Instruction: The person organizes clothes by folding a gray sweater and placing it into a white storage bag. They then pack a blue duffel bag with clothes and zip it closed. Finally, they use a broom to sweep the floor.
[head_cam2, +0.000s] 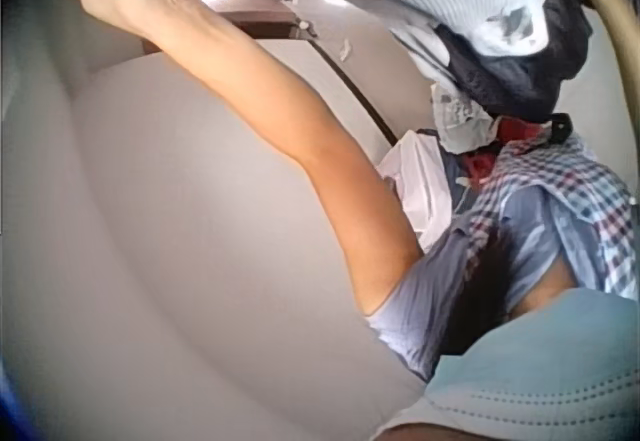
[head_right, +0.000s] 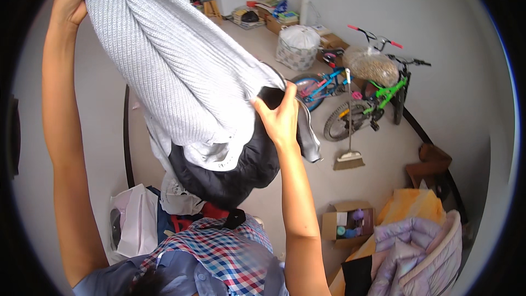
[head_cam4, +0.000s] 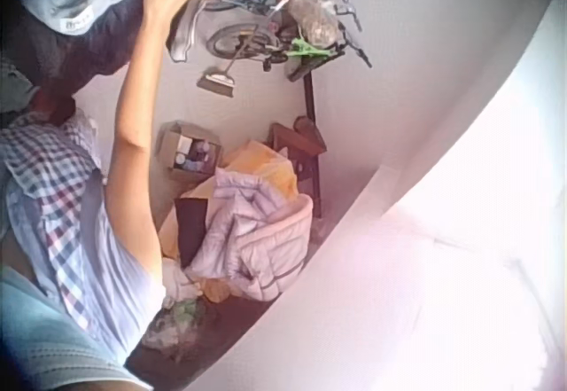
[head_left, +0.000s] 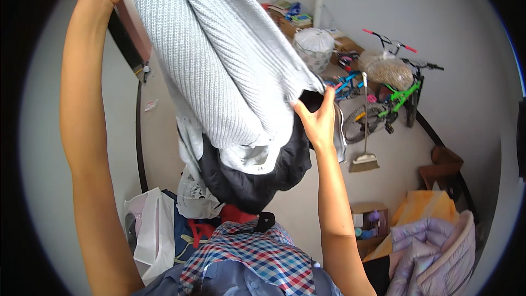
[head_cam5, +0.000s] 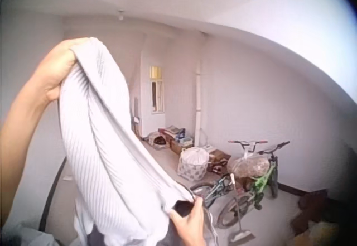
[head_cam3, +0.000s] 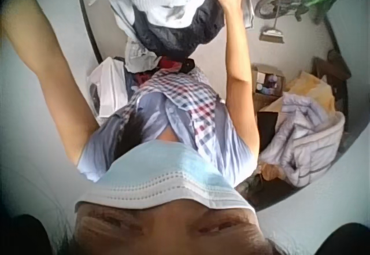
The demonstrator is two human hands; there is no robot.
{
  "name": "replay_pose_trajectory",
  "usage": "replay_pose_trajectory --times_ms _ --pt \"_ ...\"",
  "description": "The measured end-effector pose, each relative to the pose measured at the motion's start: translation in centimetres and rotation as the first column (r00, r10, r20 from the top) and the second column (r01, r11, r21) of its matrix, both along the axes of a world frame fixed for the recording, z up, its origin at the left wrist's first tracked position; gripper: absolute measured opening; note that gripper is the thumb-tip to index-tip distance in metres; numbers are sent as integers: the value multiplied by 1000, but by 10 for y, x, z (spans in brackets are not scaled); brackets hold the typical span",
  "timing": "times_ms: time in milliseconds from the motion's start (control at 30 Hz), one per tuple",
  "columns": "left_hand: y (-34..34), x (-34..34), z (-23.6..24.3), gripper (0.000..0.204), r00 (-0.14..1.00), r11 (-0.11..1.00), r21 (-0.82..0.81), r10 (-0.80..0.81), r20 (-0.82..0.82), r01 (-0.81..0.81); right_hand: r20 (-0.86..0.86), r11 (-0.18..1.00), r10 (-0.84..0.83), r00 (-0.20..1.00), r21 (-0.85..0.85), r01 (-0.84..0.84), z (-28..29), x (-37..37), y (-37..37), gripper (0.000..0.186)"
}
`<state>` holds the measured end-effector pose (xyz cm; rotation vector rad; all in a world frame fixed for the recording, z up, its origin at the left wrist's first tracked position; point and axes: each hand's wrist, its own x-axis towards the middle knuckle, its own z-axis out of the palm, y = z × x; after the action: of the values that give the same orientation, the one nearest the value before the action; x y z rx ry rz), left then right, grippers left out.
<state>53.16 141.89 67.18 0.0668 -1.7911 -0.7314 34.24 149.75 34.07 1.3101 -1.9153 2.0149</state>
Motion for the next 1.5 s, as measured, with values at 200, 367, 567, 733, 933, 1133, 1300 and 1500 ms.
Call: replay_pose_trajectory --times_ms 200,367,567,733,933,1133,1300,1500 --pt "-6 53 1 15 966 971 112 226 -125 -212 -76 977 -187 980 -114 177 32 19 -38 40" --pt "-18 103 3 17 916 933 149 353 -190 -328 -120 863 38 992 -497 -93 93 39 -23 18" --pt "-70 129 -32 22 784 769 178 619 35 -615 -96 718 85 992 -684 -128 167 62 10 20" --pt "-131 140 -84 19 841 826 158 528 116 -540 -133 622 287 949 -727 -290 201 86 14 12" --pt "-173 91 -137 17 910 840 360 336 241 -406 -80 657 263 961 -715 -239 224 78 4 23" --pt "-119 38 -195 66 825 919 185 207 526 -349 36 652 432 901 -703 -284 244 69 -2 24" --pt "-37 60 -250 24 828 904 153 427 -364 -399 243 637 523 817 -748 -186 248 47 6 26" --pt "50 62 -312 26 962 921 -287 230 -148 -265 351 654 512 784 -751 -91 251 46 20 29"
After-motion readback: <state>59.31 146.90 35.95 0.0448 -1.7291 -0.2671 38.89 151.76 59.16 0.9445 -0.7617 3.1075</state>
